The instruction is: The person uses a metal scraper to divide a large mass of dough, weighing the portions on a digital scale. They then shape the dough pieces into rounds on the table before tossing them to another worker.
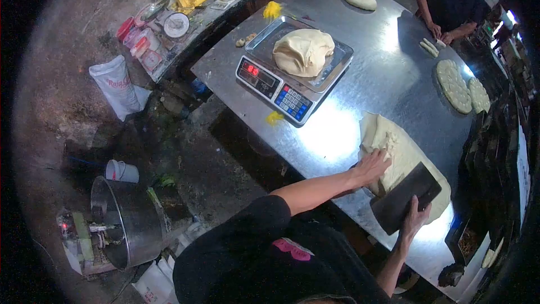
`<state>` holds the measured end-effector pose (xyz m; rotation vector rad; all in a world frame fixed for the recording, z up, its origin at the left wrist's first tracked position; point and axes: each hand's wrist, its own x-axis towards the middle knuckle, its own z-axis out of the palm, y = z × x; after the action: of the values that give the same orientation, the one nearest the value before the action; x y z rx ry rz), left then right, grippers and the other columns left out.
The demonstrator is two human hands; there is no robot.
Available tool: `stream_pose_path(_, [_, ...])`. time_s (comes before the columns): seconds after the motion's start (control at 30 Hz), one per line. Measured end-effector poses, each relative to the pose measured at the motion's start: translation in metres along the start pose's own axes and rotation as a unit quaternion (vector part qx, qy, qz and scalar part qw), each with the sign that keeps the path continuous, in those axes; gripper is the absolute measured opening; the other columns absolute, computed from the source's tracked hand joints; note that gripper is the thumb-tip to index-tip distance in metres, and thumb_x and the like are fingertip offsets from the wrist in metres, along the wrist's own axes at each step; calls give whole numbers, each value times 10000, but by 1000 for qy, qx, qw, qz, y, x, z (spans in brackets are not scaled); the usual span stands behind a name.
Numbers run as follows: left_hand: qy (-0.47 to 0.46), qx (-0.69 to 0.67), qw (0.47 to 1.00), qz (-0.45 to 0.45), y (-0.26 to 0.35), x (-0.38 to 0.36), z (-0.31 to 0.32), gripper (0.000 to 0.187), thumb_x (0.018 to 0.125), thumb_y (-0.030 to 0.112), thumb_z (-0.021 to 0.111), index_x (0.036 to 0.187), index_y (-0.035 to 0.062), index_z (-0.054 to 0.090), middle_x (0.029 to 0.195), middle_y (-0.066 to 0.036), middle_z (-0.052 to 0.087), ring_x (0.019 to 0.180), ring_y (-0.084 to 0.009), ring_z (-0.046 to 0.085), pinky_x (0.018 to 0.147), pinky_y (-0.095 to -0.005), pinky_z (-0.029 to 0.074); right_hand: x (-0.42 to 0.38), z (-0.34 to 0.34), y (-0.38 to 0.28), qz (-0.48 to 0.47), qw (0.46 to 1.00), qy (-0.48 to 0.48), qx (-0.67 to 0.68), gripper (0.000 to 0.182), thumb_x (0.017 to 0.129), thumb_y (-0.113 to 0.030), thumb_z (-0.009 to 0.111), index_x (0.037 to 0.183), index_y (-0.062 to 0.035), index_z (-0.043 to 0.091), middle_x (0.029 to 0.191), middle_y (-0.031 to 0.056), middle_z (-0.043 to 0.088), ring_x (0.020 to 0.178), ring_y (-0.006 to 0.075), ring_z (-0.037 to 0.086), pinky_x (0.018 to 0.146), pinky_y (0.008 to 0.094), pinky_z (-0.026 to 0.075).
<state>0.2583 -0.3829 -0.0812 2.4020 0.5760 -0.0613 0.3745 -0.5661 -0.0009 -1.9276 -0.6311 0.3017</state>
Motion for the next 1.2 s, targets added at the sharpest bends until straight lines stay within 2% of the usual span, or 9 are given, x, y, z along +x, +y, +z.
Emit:
stream_pose_path(0.07, [207,-196,958,0,-17,10,37,404,825,76,515,1212,-19,455,1332,-282,375,1198,-397,436,951,-440,410,6,12,-2,-24,998,11,-62,297,881,-140,595,1091,56,520,944,124,612,816,190,569,728,308,468])
stream_pose_path(0.2, [47,-455,878,-137,-4,-35,-55,146,781,61,545,921,20,552,916,-193,560,869,-338,574,695,-426,459,25,50,-14,-37,999,-8,35,284,876,-140,598,1075,52,532,937,119,619,817,193,573,729,315,468])
stream_pose_path(0.27, [248,-97,958,107,-30,-33,-32,111,784,56,586,869,12,530,843,-146,525,713,-323,538,616,-424,431,34,74,-15,-45,997,-32,58,292,869,-144,606,1071,56,540,941,116,626,822,207,580,741,332,470])
stream_pose_path(0.53, [147,-68,985,60,-69,-47,-82,274,826,146,568,1097,108,578,1142,-195,490,1003,-387,520,885,-442,411,9,123,-9,-25,993,-110,-37,396,850,-131,622,1174,61,499,1056,191,606,942,276,569,873,361,430])
stream_pose_path(0.67, [121,54,991,-15,-88,-48,-93,428,832,188,586,1257,202,536,1405,-224,350,1168,-467,442,1028,-466,349,18,93,-35,-53,989,74,-118,376,865,-136,592,1176,62,517,1053,178,610,945,258,582,842,363,456])
stream_pose_path(0.8, [286,2,955,-81,-130,-65,-186,353,847,126,536,1189,40,564,1104,-199,573,968,-338,585,799,-447,488,34,94,-69,14,998,47,37,351,867,-133,592,1161,47,528,1023,141,617,896,222,588,801,342,475])
stream_pose_path(0.87, [374,262,889,-19,-138,-84,-236,272,786,61,559,1049,9,612,919,-150,573,806,-264,540,692,-382,455,40,123,-88,-2,995,-53,82,323,864,-119,595,1143,32,538,1003,106,623,853,183,587,771,319,485])
stream_pose_path(1.1, [263,381,884,-58,-166,-83,-295,598,746,68,638,1319,130,477,1185,-210,505,1043,-332,508,825,-466,442,62,233,-152,-17,981,-149,125,388,819,-176,659,1109,56,547,997,173,652,905,222,618,813,346,483])
stream_pose_path(1.2, [185,335,922,-55,-191,-85,-301,332,799,57,549,1127,84,594,1067,-184,547,969,-352,540,788,-428,485,64,249,-174,-8,979,-172,113,410,826,-184,651,1120,69,518,989,174,643,909,212,606,813,352,483])
